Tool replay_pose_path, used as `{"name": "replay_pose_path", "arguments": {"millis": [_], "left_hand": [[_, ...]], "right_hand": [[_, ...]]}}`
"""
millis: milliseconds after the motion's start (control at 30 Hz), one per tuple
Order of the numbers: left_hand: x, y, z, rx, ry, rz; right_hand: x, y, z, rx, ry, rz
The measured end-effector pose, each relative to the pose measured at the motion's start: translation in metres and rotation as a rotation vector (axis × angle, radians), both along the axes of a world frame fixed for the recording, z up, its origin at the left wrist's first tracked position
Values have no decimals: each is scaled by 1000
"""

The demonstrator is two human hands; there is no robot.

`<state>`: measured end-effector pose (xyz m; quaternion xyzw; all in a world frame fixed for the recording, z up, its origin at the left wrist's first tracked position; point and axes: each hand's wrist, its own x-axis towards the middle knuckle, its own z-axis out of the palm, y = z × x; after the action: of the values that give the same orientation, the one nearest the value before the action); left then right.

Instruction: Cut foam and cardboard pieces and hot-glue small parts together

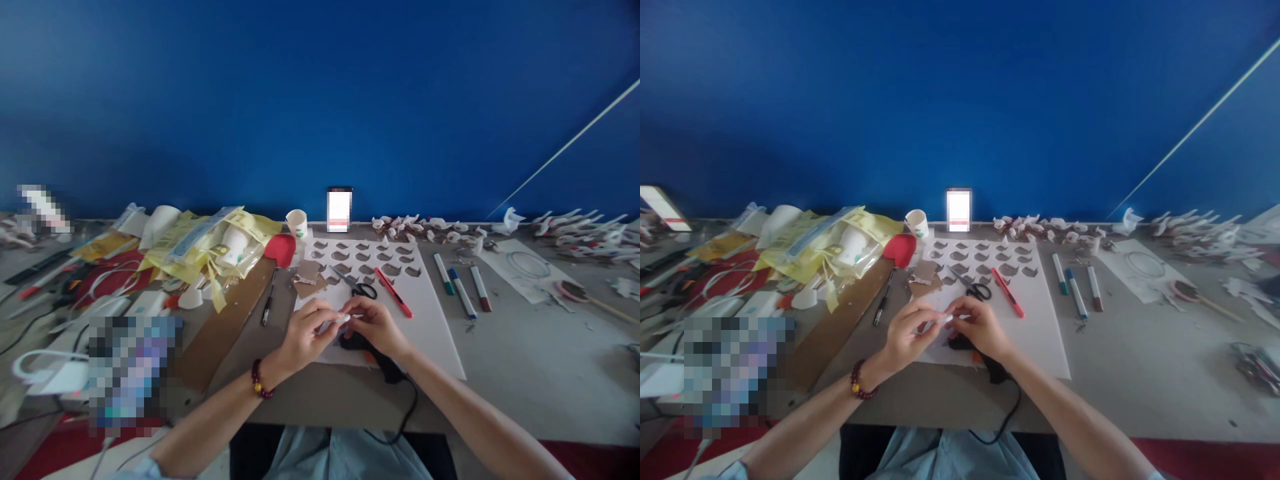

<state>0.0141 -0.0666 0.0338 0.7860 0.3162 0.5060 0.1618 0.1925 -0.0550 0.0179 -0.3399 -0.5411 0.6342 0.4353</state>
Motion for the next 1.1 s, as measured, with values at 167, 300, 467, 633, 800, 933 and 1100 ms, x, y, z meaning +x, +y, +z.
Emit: {"name": "replay_pose_path", "arguments": {"millis": [167, 300, 467, 633, 800, 933, 1100], "left_hand": [[-1, 0, -1, 15, 24, 3], [-4, 0, -2, 49, 56, 30], [-6, 4, -3, 100, 57, 90], [-7, 6, -4, 70, 81, 95], [-7, 5, -5, 82, 113, 92], [-7, 6, -7, 118, 158, 110], [-7, 7, -6, 166, 195, 135]], "right_hand": [[2, -1, 0, 21, -45, -5], [1, -1, 1, 5, -77, -22], [0, -1, 4, 58, -106, -91], [1, -1, 8, 211, -216, -179], [1, -1, 5, 252, -263, -196], [3, 0, 2, 255, -276, -214], [5, 0, 0, 368, -345, -240]]}}
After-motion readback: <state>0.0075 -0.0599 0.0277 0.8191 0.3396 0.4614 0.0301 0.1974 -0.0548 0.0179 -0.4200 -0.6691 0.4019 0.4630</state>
